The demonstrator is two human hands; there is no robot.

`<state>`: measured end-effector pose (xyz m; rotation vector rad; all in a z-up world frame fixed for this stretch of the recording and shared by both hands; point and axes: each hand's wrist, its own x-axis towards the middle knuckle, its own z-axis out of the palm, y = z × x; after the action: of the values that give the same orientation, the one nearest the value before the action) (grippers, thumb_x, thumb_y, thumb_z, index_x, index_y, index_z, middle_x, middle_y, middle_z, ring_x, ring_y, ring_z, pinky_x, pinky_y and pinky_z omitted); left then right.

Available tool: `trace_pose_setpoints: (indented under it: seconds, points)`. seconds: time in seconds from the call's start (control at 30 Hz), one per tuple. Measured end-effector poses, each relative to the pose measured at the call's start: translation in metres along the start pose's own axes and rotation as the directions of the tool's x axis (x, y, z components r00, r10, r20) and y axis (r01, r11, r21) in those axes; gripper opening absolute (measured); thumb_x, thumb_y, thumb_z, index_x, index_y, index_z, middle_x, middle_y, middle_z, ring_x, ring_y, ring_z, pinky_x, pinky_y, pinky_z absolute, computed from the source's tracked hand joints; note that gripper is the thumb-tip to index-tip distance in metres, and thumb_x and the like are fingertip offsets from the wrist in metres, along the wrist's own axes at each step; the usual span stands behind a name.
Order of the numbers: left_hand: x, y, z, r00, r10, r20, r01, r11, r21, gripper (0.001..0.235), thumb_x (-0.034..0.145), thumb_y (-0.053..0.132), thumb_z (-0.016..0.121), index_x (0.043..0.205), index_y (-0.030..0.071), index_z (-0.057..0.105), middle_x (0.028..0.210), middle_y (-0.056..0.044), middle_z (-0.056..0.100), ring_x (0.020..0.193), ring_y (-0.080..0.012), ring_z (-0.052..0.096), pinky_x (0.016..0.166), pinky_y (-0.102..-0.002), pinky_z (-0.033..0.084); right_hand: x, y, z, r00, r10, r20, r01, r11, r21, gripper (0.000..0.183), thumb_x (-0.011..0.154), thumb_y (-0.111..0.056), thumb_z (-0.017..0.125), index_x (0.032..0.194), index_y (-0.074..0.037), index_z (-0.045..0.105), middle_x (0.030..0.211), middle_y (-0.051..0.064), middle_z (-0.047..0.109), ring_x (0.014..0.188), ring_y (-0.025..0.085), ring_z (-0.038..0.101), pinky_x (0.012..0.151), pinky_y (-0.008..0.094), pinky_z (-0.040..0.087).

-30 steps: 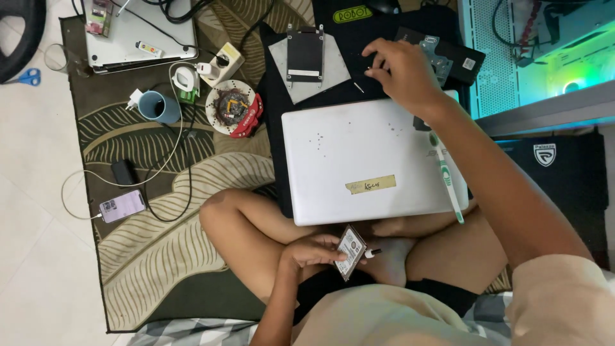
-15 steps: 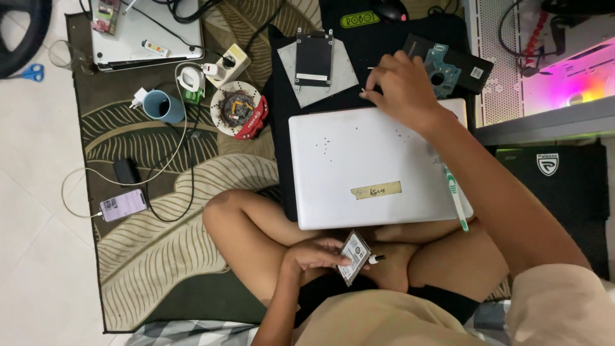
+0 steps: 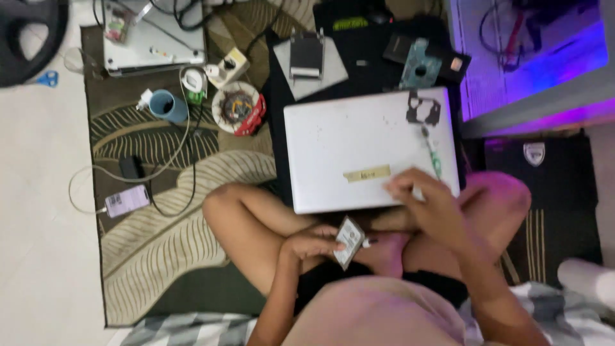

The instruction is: The person sits cross-legged on a bed and uses a screwdriver to loosen screws on a hard drive. They then use a toothbrush to scrub the hard drive's surface and edges, flipping it over to clean multiple sides.

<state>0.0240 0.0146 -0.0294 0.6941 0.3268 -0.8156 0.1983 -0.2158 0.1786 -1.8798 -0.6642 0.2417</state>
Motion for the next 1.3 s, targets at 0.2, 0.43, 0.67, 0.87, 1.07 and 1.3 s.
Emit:
trace_pose_setpoints:
  seconds: [0.2,0.43,0.67,0.87,1.07,1.3]
  points:
    - [0.006,-0.013,-0.012,0.994,0.099,-0.037,-0.102,0.991,-0.089,0.036,0.089,-0.002,0.078,0.121,-0.005,0.063,0.101,-0.018,0.072,0.091,-0.031,0.076,0.083,-0.047,0.064,-0.105,0.017,0.047,0.937,0.306,-0.171,-0.303,0.952,0.044,0.012,0.096,-0.007,0.071,0.105,-0.007,0.079,0.087,0.007,0.076,0.082,0.019,0.074,0.086,0.037,0.058]
    - [-0.003,-0.007,0.003,0.973,0.224,-0.054,-0.229,0.966,-0.122,0.03,0.095,0.004,0.073,0.122,-0.005,0.063,0.105,-0.018,0.072,0.096,-0.0326,0.076,0.084,-0.048,0.064,-0.111,0.013,0.069,0.937,0.308,-0.163,-0.315,0.949,-0.019,0.021,0.096,-0.007,0.072,0.115,-0.013,0.079,0.091,0.005,0.081,0.054,0.018,0.067,0.062,0.033,0.056]
    - [0.012,-0.019,-0.01,0.953,0.298,-0.051,-0.301,0.95,-0.082,0.031,0.096,0.005,0.072,0.123,-0.006,0.064,0.109,-0.016,0.071,0.101,-0.03,0.074,0.088,-0.047,0.062,-0.101,0.0,0.062,0.972,0.175,-0.157,-0.201,0.966,-0.165,0.023,0.095,-0.006,0.074,0.118,-0.005,0.074,0.086,0.013,0.08,0.047,0.026,0.066,0.047,0.034,0.055]
    - [0.007,-0.016,-0.004,0.954,0.295,-0.058,-0.299,0.951,-0.076,0.03,0.096,0.005,0.072,0.122,-0.006,0.064,0.111,-0.016,0.071,0.103,-0.0301,0.073,0.091,-0.047,0.061,-0.095,-0.013,0.055,0.992,0.065,-0.108,-0.098,0.938,-0.331,0.018,0.095,-0.006,0.075,0.113,-0.004,0.072,0.085,0.014,0.078,0.058,0.031,0.072,0.05,0.037,0.059]
    - [0.012,-0.015,-0.006,0.96,0.275,-0.047,-0.278,0.96,-0.048,0.029,0.096,0.006,0.072,0.121,-0.006,0.064,0.108,-0.014,0.07,0.1,-0.031,0.074,0.087,-0.049,0.063,-0.09,-0.022,0.043,0.991,-0.112,0.072,0.133,0.766,-0.629,0.018,0.095,-0.01,0.076,0.11,-0.008,0.066,0.074,0.009,0.074,0.062,0.022,0.071,0.058,0.031,0.062]
    - [0.015,-0.016,-0.012,0.98,0.196,-0.045,-0.196,0.981,0.006,0.033,0.095,0.009,0.075,0.122,-0.006,0.065,0.1,-0.011,0.069,0.089,-0.0325,0.077,0.074,-0.052,0.065,-0.099,-0.004,0.037,0.947,-0.114,0.301,0.296,0.676,-0.675,0.02,0.098,-0.008,0.066,0.117,-0.008,0.061,0.068,0.006,0.071,0.065,0.019,0.073,0.079,0.033,0.059]
